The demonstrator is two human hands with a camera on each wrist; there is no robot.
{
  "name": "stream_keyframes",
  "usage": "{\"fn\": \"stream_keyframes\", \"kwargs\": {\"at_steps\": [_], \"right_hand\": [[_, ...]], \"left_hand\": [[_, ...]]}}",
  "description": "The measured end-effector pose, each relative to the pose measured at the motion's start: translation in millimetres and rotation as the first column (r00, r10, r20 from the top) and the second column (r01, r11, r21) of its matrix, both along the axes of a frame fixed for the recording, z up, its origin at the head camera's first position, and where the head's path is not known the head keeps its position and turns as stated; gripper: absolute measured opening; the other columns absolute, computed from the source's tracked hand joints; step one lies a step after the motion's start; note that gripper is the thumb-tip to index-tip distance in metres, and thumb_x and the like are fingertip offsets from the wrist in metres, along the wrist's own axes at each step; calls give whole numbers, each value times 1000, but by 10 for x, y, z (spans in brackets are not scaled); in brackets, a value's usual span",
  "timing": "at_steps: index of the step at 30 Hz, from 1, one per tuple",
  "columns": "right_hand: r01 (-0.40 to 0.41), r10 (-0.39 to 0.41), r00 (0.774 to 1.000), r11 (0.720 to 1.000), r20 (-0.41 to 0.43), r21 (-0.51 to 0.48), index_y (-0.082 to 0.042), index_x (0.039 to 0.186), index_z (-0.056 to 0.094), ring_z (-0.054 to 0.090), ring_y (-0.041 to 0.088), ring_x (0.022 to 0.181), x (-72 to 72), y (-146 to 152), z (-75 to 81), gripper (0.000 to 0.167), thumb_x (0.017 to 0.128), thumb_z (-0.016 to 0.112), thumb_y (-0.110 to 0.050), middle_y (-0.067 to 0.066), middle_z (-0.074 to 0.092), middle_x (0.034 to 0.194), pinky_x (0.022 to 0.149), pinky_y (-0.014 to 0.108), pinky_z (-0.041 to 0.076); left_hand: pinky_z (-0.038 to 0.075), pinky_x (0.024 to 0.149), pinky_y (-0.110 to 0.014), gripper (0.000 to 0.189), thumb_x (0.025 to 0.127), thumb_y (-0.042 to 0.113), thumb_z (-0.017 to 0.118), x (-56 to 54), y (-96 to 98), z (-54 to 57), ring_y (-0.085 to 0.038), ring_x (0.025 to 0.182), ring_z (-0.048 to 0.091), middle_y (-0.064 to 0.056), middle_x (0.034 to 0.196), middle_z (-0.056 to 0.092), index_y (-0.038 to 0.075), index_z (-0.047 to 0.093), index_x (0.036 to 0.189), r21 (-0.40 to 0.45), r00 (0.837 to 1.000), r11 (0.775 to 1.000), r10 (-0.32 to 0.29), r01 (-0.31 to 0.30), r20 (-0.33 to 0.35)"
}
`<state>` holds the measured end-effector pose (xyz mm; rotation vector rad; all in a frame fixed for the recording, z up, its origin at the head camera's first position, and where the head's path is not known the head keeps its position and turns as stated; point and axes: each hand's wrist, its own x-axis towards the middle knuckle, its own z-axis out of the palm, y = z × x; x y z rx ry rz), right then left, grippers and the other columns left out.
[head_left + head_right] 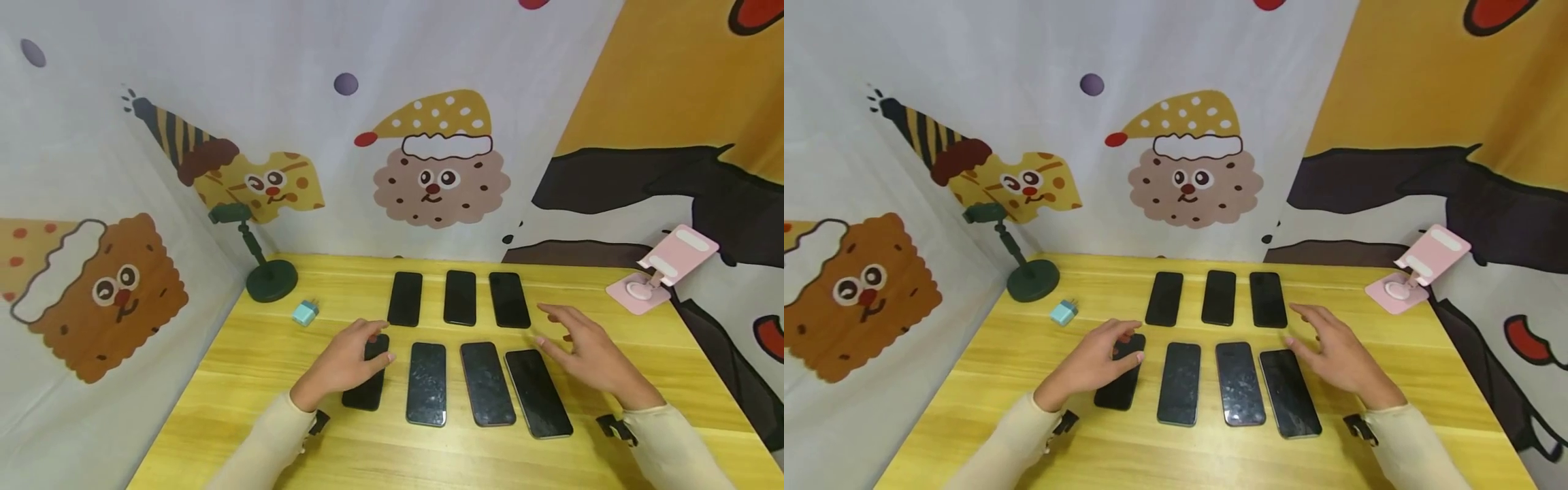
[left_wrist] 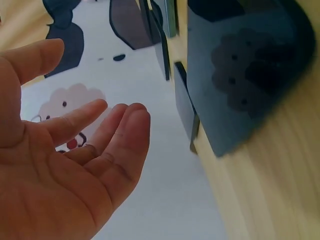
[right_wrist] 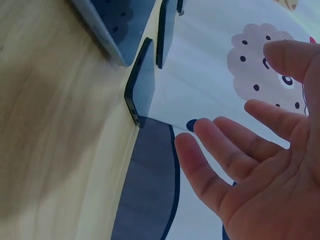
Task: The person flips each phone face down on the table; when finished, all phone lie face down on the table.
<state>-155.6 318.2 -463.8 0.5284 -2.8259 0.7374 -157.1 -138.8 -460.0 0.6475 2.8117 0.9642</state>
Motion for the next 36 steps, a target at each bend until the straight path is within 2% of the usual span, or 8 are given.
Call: {"fn": "stream_keyframes", "kwargs": {"at_steps": [6, 11, 15, 19, 26, 29, 32, 36], "right_hand": [[37, -38, 999, 997, -12, -75, -6, 152, 54, 67, 37, 117, 76, 48, -24, 60, 100, 76, -27, 19, 67, 136, 82, 49, 63], [60, -59, 998, 988, 15, -144, -8, 150, 57, 69, 34, 112, 116, 117, -67, 55, 101, 75, -25, 18, 71, 132, 79, 33, 63], [86, -79, 996, 984, 50, -157, -10, 148, 59, 70, 30, 110, 161, 165, -98, 51, 102, 73, -26, 16, 72, 131, 77, 28, 60], [112, -97, 990, 982, 100, -152, -11, 146, 61, 71, 21, 109, 221, 185, -130, 48, 104, 71, -29, 14, 73, 131, 76, 25, 57], [96, -75, 989, 983, 130, -157, -8, 145, 60, 72, 28, 110, 255, 164, -206, 46, 105, 70, -28, 14, 73, 129, 78, 25, 58], [89, -67, 989, 982, 133, -165, -7, 145, 61, 72, 15, 107, 267, 169, -235, 46, 105, 69, -27, 15, 74, 128, 80, 25, 59], [91, -65, 986, 981, 155, -171, -6, 145, 60, 68, 3, 105, 286, 180, -256, 45, 105, 69, -27, 15, 74, 128, 80, 23, 59], [94, -54, 977, 978, 204, -188, -7, 146, 59, 68, 6, 107, 301, 173, -270, 46, 106, 67, -29, 15, 72, 129, 80, 24, 59]], "left_hand": [[57, 92, -42, 58, 103, 41, 69, -41, 196, 3, -25, 115, 65, -14, 133, 65, 11, 56, 152, 51, 996, 996, -70, 67, 56], [56, 88, -38, 56, 104, 40, 69, -73, 371, 9, -25, 112, 65, -13, 132, 66, 11, 57, 151, 126, 985, 989, -100, 82, 142], [57, 89, -37, 57, 103, 39, 70, -75, 503, -7, -23, 113, 66, -13, 132, 67, 11, 58, 150, 177, 973, 981, -115, 79, 199], [57, 87, -32, 56, 102, 39, 72, -63, 657, -35, -18, 110, 66, -12, 133, 67, 12, 59, 149, 199, 966, 977, -126, 81, 226], [56, 89, -26, 56, 101, 36, 74, -18, 974, -107, -6, 103, 65, -10, 133, 67, 10, 60, 148, 262, 945, 960, -176, 102, 275], [56, 88, -26, 56, 101, 38, 74, 19, 1110, -111, -5, 105, 66, -10, 136, 66, 12, 60, 149, 291, 927, 949, -211, 119, 310], [57, 85, -25, 59, 101, 39, 74, 57, 1248, -94, -4, 107, 66, -8, 139, 66, 15, 58, 152, 329, 900, 937, -239, 116, 364], [57, 85, -24, 64, 100, 37, 75, 86, 1420, -75, -4, 107, 67, -4, 138, 66, 16, 53, 156, 370, 866, 926, -247, 78, 435]]}}
